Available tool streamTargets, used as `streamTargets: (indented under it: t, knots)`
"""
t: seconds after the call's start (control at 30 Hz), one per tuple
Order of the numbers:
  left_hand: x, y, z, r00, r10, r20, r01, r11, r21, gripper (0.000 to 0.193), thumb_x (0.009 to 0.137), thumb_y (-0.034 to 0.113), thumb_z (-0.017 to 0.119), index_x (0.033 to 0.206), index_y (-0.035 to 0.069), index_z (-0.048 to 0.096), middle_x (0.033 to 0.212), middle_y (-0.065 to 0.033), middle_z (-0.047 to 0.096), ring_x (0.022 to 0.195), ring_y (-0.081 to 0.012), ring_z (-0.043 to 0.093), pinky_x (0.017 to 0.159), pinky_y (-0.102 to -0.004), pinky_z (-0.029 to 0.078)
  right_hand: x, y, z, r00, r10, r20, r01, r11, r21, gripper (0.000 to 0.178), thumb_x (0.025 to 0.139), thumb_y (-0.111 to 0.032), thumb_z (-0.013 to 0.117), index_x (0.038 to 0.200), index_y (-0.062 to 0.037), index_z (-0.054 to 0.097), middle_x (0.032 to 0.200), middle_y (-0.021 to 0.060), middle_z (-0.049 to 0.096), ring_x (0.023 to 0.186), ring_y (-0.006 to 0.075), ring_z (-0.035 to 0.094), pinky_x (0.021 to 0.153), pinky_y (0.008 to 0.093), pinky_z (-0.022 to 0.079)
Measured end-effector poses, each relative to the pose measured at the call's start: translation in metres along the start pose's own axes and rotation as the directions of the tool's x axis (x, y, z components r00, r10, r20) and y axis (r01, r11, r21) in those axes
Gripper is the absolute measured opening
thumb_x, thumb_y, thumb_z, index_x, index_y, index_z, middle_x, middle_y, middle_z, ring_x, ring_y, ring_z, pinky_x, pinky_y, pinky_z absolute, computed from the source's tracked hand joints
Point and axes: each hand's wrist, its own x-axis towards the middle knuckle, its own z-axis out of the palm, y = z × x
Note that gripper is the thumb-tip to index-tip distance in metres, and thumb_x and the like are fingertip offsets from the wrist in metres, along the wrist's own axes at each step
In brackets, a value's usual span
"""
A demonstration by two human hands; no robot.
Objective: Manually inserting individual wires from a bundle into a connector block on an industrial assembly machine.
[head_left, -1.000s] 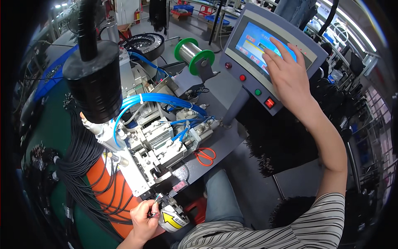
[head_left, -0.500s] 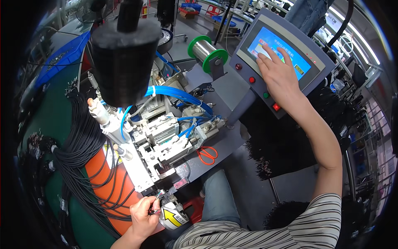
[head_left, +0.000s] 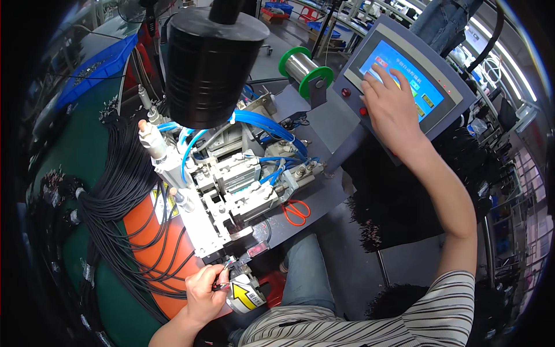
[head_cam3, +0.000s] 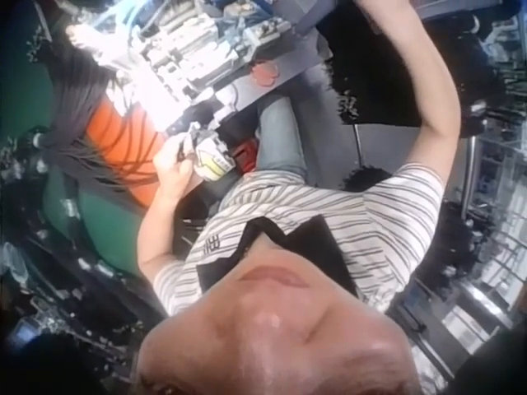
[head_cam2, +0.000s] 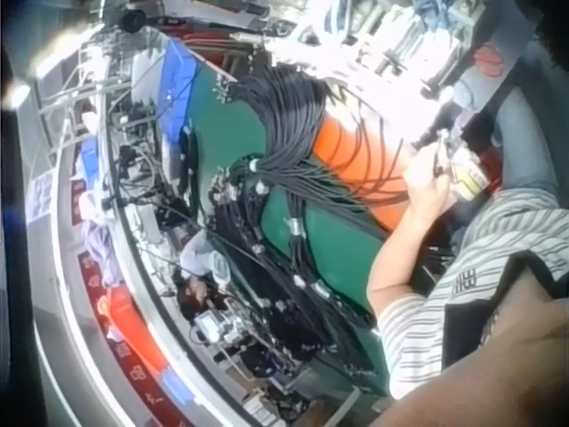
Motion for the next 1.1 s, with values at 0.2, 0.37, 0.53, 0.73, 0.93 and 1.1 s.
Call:
streamTargets:
  t: [0.2,0.37,0.53,0.73,0.93,1.1]
  knots:
    - [-0.007,0.003,-0.006,1.0,-0.029,-0.01,0.029,0.999,0.022,0.007,0.081,-0.005,0.066,0.086,-0.002,0.062,0.066,-0.0116,0.059,0.052,-0.0213,0.055,0.049,-0.0308,0.041,-0.039,-0.112,-0.035,0.968,0.159,-0.195,0.084,0.526,0.846,0.021,0.079,0.0,0.071,0.099,-0.0018,0.066,0.094,0.0137,0.066,0.085,0.0285,0.065,0.071,0.0363,0.052]
    - [-0.006,0.007,-0.006,1.0,-0.015,0.017,0.015,1.0,0.02,0.01,0.08,-0.004,0.067,0.089,-0.002,0.063,0.066,-0.0132,0.058,0.053,-0.0279,0.057,0.049,-0.0353,0.044,-0.075,-0.23,-0.071,0.949,-0.041,0.313,-0.299,-0.431,0.851,0.027,0.084,0.0,0.069,0.112,-0.0005,0.066,0.093,0.0077,0.064,0.077,0.0151,0.062,0.065,0.0282,0.051]
    - [0.002,0.011,-0.006,0.999,-0.031,0.018,0.032,0.997,-0.072,0.011,0.081,-0.003,0.066,0.092,-0.002,0.065,0.071,-0.0126,0.063,0.058,-0.0256,0.062,0.053,-0.0328,0.048,-0.085,-0.285,-0.079,0.948,-0.092,0.306,-0.281,-0.697,0.66,0.028,0.091,0.002,0.061,0.119,0.0054,0.061,0.098,0.0079,0.062,0.085,0.012,0.061,0.074,0.0242,0.05]
    - [-0.001,0.009,-0.009,0.992,-0.113,0.055,0.122,0.976,-0.182,0.003,0.084,-0.002,0.066,0.088,-0.002,0.066,0.068,-0.0067,0.064,0.055,-0.0104,0.058,0.051,-0.0242,0.045,-0.078,-0.292,-0.09,0.938,-0.078,0.338,-0.264,-0.791,0.552,0.029,0.092,0.005,0.056,0.121,0.0071,0.06,0.102,0.0125,0.062,0.083,0.0147,0.061,0.072,0.0272,0.051]
    - [-0.005,0.009,-0.008,0.989,-0.137,0.048,0.142,0.983,-0.12,0.003,0.084,-0.001,0.067,0.087,-0.002,0.065,0.067,-0.0071,0.063,0.053,-0.0112,0.057,0.049,-0.0249,0.044,-0.079,-0.298,-0.086,0.97,0.15,0.192,-0.091,-0.511,0.855,0.025,0.095,0.001,0.054,0.117,0.0065,0.063,0.101,0.0134,0.063,0.082,0.0166,0.062,0.073,0.028,0.051]
    - [-0.002,0.01,-0.008,0.995,-0.085,0.055,0.086,0.996,-0.01,0.008,0.083,0.003,0.07,0.088,-0.001,0.065,0.07,-0.0117,0.064,0.057,-0.0236,0.061,0.052,-0.0319,0.048,-0.071,-0.285,-0.075,0.851,-0.344,0.397,-0.45,-0.867,0.215,0.023,0.098,-0.01,0.057,0.113,0.0045,0.066,0.091,0.0096,0.064,0.077,0.0127,0.062,0.064,0.023,0.047]
